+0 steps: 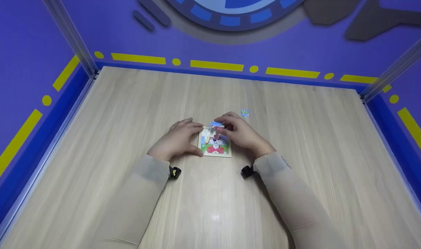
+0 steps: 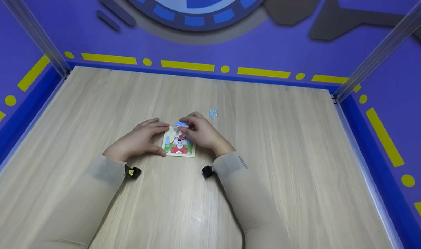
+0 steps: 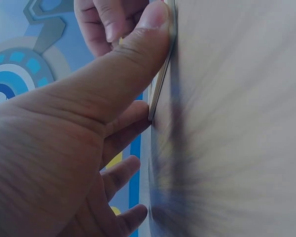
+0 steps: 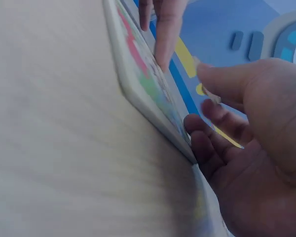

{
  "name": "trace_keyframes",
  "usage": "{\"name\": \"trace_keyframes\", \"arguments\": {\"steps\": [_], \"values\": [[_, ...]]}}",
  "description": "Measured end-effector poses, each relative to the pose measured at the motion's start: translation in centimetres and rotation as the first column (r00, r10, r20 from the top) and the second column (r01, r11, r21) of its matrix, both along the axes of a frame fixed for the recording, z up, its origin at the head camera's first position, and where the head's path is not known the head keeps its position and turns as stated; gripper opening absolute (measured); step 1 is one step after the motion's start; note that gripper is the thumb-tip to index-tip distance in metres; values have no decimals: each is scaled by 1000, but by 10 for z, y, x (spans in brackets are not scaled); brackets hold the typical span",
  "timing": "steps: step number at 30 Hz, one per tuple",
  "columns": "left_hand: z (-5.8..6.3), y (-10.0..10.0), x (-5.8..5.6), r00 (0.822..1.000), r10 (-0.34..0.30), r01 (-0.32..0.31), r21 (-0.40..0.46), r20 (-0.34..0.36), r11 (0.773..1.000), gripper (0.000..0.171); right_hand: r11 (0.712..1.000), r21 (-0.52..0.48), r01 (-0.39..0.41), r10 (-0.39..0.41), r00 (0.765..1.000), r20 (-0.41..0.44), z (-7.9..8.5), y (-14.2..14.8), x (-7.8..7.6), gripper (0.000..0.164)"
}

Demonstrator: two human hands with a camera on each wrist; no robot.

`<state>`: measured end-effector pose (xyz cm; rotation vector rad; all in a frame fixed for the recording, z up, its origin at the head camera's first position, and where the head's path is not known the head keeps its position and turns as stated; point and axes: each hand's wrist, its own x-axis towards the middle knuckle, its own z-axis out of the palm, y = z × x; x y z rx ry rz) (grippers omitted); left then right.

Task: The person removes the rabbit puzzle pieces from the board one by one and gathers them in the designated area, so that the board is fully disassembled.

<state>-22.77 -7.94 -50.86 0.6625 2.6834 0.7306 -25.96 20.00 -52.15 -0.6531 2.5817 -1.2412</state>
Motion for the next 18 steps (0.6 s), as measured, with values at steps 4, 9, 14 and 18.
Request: {"name": "trace_keyframes", "arguments": {"steps": [4, 9, 14, 18], "values": [[3, 0, 0, 1000, 4, -4, 1, 0, 1000, 101, 999, -26, 28, -28, 1000, 0, 2, 6, -4, 39], [3, 0, 0, 1000, 2, -2, -10, 4, 1000, 100, 998, -24, 56, -56, 998, 0, 2, 14, -6, 39], [1, 0, 1, 1000, -1, 1, -7, 12, 1000, 101, 995, -35, 93, -94, 996, -10, 2, 21, -9, 37], [-1, 1, 1, 1000, 1, -1, -2, 0, 1000, 101, 992, -45, 118, -118, 993, 1, 2, 28, -11, 38]]}}
